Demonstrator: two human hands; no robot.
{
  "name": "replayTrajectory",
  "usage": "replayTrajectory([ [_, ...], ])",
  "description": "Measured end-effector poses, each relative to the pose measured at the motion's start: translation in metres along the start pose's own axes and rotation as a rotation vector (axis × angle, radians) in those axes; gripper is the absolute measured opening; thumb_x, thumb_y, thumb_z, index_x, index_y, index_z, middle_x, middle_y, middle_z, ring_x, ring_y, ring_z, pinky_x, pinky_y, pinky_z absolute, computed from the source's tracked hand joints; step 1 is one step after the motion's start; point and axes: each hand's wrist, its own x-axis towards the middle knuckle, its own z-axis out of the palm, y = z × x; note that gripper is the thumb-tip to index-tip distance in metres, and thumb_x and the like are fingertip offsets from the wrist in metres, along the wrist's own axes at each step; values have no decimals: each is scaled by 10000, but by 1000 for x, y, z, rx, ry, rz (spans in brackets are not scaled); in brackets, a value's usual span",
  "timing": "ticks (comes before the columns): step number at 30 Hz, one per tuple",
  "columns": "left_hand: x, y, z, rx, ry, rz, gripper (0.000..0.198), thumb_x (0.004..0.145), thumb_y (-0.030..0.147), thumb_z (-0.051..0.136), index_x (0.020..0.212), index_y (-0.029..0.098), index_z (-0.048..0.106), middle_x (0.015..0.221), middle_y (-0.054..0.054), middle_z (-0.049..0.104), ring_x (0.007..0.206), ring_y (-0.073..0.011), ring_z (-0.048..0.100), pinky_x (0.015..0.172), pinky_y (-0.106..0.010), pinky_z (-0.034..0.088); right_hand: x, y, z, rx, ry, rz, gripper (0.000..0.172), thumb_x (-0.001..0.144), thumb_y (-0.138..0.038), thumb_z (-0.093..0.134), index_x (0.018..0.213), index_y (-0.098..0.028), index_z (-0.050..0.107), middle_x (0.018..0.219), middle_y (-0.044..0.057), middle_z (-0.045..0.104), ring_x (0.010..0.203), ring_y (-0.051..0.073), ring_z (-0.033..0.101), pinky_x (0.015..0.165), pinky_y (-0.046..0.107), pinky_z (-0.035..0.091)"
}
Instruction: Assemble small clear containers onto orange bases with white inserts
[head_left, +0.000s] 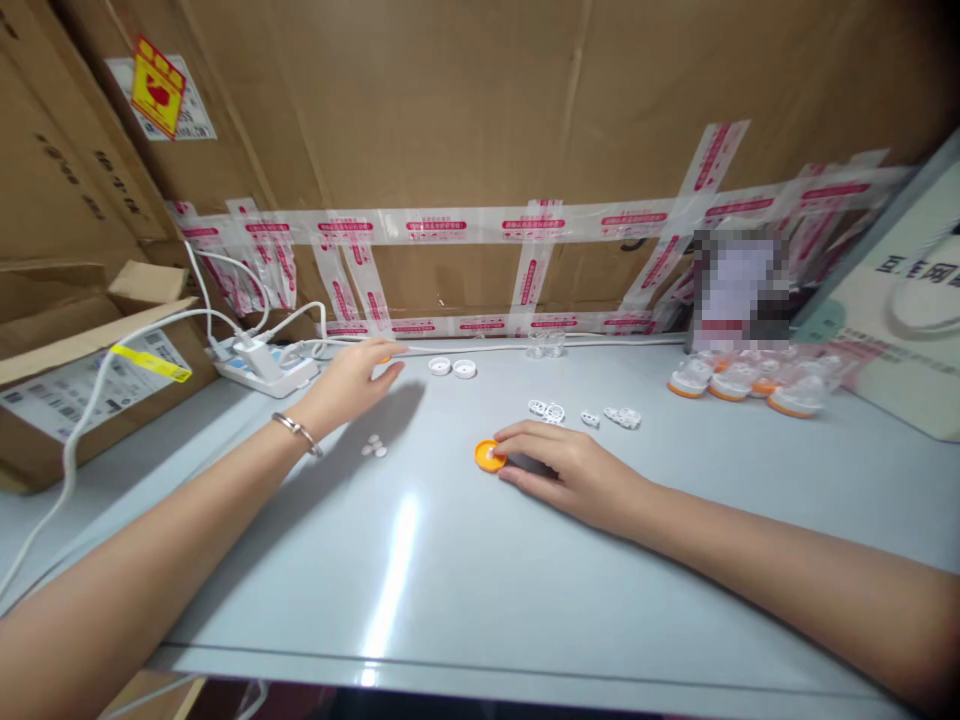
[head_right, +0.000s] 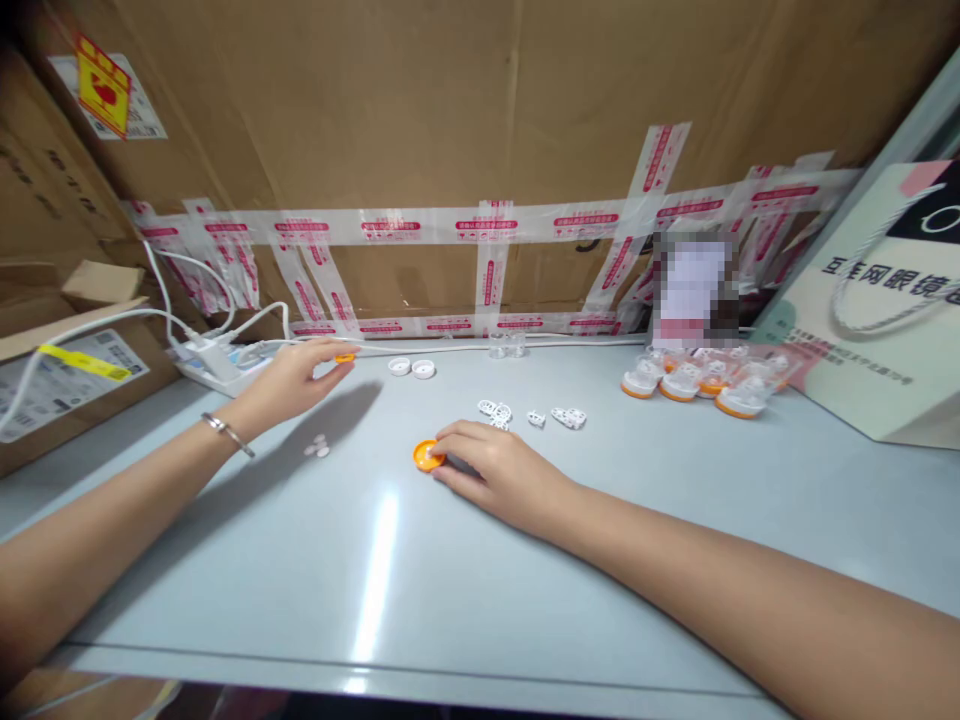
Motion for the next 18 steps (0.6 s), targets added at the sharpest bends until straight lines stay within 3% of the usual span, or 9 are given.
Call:
replayTrajectory([
  [3,2,-30,-1,94,-70,-90,303,848,309,445,1028,142,623,1011,-116,664,885,-247,622,786,-378,489,-1,-2,-1,5,-3,14,194,856,-232,494,1017,-194,597,1002,79,638,919,167,597,820,312,483],
  [5,0,-35,-2,93,-102,-84,320,847,327,444,1051,151,616,1021,-113,666,897,-250,623,784,-369,491,-2,-3,-3,2,7,20,204,851,-226,500,1033,-194,587,1007,80,638,923,170,596,816,314,481],
  [12,-7,1,6,-20,-201,111,380,872,340,403,1162,137,541,1198,-119,581,1091,-229,545,935,-386,432,-8,7,-23,-30,206,117,185,858,-249,486,996,-187,592,1012,68,645,951,167,595,868,319,456],
  [15,-8,6,6,-11,-228,183,359,881,326,389,1144,144,551,1185,-115,586,1067,-217,557,927,-375,437,-7,18,-34,-67,284,247,183,858,-261,474,951,-185,611,961,56,657,905,173,604,792,310,481],
  [18,-7,3,-5,2,-251,194,323,876,309,393,1069,151,598,1113,-103,624,1005,-213,584,884,-356,454,-7,23,-37,-78,263,293,185,854,-268,475,916,-183,627,937,50,663,887,174,606,758,300,483],
])
